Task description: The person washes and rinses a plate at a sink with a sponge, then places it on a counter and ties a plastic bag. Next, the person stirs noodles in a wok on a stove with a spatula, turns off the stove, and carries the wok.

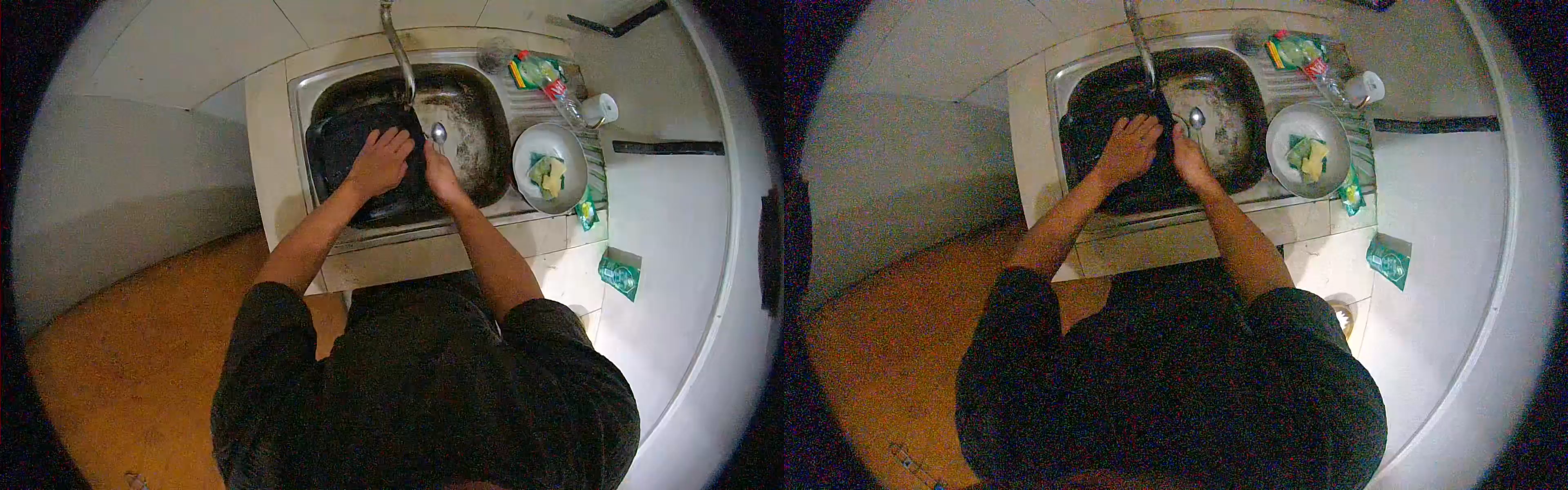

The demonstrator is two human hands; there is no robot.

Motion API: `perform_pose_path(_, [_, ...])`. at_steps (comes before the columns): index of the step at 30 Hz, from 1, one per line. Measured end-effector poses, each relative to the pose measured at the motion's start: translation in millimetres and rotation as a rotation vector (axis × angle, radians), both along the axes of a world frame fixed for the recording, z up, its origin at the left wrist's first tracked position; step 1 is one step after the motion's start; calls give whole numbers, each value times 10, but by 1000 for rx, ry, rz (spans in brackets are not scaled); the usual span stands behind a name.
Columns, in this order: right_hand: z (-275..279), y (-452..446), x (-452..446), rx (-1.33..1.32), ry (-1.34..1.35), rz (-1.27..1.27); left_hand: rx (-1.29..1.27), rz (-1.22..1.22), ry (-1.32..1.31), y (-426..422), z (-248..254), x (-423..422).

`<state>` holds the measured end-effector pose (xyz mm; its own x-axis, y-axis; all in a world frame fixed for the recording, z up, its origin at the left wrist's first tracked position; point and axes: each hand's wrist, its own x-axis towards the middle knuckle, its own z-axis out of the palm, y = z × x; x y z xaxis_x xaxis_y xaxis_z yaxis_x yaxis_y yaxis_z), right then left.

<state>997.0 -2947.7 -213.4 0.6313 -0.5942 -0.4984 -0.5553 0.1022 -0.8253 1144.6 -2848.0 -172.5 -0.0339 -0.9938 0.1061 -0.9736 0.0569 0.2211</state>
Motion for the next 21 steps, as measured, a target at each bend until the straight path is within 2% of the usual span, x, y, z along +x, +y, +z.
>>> perform_pose_path(2, [70,42,52,-59,57,-104,-54,15,-34,8,-21,-9])
perform_pose_path(6, [-88,12,76,-74,49,-114,-122,78,-49,-14,-41,-26])
perform_pose_path(8, [-410,20,57,-141,-148,-194,-118,65,-51,-20,-37,-33])
perform_pose_path(12, [-163,-4,39,-52,-90,-157,-37,33,-45,-39,14,-40])
perform_pose_path(14, [13,-10,25,-50,33,-84,30,16,-36,-49,84,-38])
perform_pose_path(16, [23,16,26,-64,-18,-91,93,-2,-29,-42,24,-26])
perform_pose_path(18, [18,18,19,-77,-66,-102,-134,52,2,-8,-119,-36])
perform_pose_path(21, [-9,-9,17,48,1,-116,-139,87,13,-8,-145,-86])
